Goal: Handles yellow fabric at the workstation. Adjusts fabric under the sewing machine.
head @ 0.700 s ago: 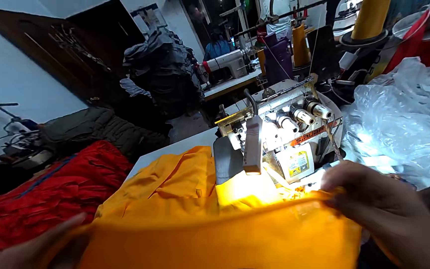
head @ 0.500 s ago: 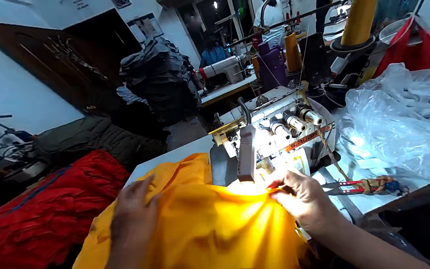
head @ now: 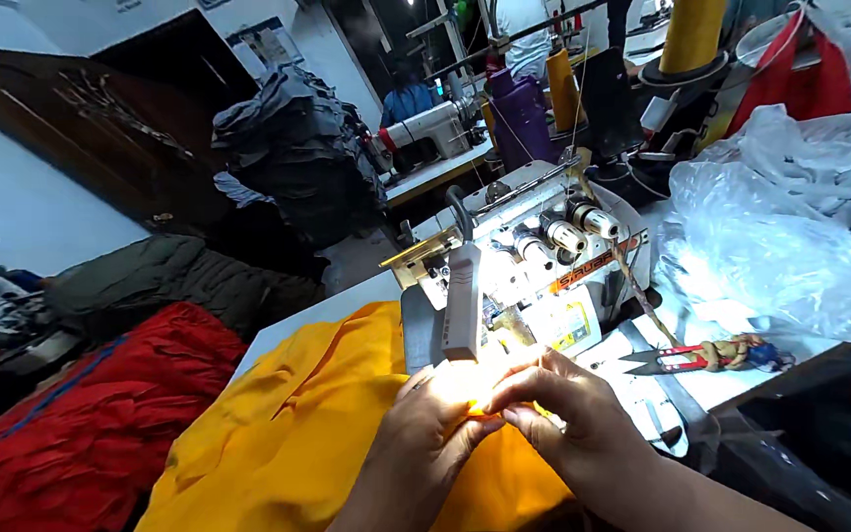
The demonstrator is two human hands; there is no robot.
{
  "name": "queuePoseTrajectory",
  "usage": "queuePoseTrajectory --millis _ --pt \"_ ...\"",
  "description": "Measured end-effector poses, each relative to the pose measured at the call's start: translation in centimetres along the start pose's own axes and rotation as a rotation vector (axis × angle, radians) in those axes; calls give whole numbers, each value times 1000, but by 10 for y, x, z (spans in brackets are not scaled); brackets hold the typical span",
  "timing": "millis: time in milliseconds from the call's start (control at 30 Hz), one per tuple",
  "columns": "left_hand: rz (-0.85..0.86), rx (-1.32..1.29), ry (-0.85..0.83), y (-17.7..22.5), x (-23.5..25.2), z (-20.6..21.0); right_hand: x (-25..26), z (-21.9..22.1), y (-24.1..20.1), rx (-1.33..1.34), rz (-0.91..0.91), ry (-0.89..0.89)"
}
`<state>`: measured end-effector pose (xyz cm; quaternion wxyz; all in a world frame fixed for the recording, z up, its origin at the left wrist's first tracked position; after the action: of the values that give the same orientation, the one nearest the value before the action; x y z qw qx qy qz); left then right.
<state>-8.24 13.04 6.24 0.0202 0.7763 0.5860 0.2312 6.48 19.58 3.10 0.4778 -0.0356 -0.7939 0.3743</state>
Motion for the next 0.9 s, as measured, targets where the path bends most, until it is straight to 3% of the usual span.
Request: queuePoseTrajectory --millis 167,267,500,633,733,900 --pt "-58 -247 -122 12 -7 -13 -19 3 13 217 247 70" --pt "-95 -328 -170 16 -8 -15 -28 4 16 378 424 -5" --pt "-138 -348 -215 27 -7 -12 -28 -2 8 498 530 -61" --pt "-248 -270 -314 32 -4 -15 -18 -8 0 495 417 -15" --pt "-314 -291 -355 30 -4 -15 -17 -7 -6 367 236 16" --pt "-342 -388 -293 32 -2 -12 -16 -6 -9 302 141 16"
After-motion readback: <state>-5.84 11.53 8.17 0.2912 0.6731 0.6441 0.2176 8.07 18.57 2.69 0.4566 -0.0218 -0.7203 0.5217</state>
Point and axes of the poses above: each hand's wrist, its own x-axis towards the middle knuckle, its own z-axis out of the palm, y = z × x, the point moved 4 cm from there along x, towards the middle knuckle, and after that the axes turned 13 degrees about -y, right-handed, at the moved point
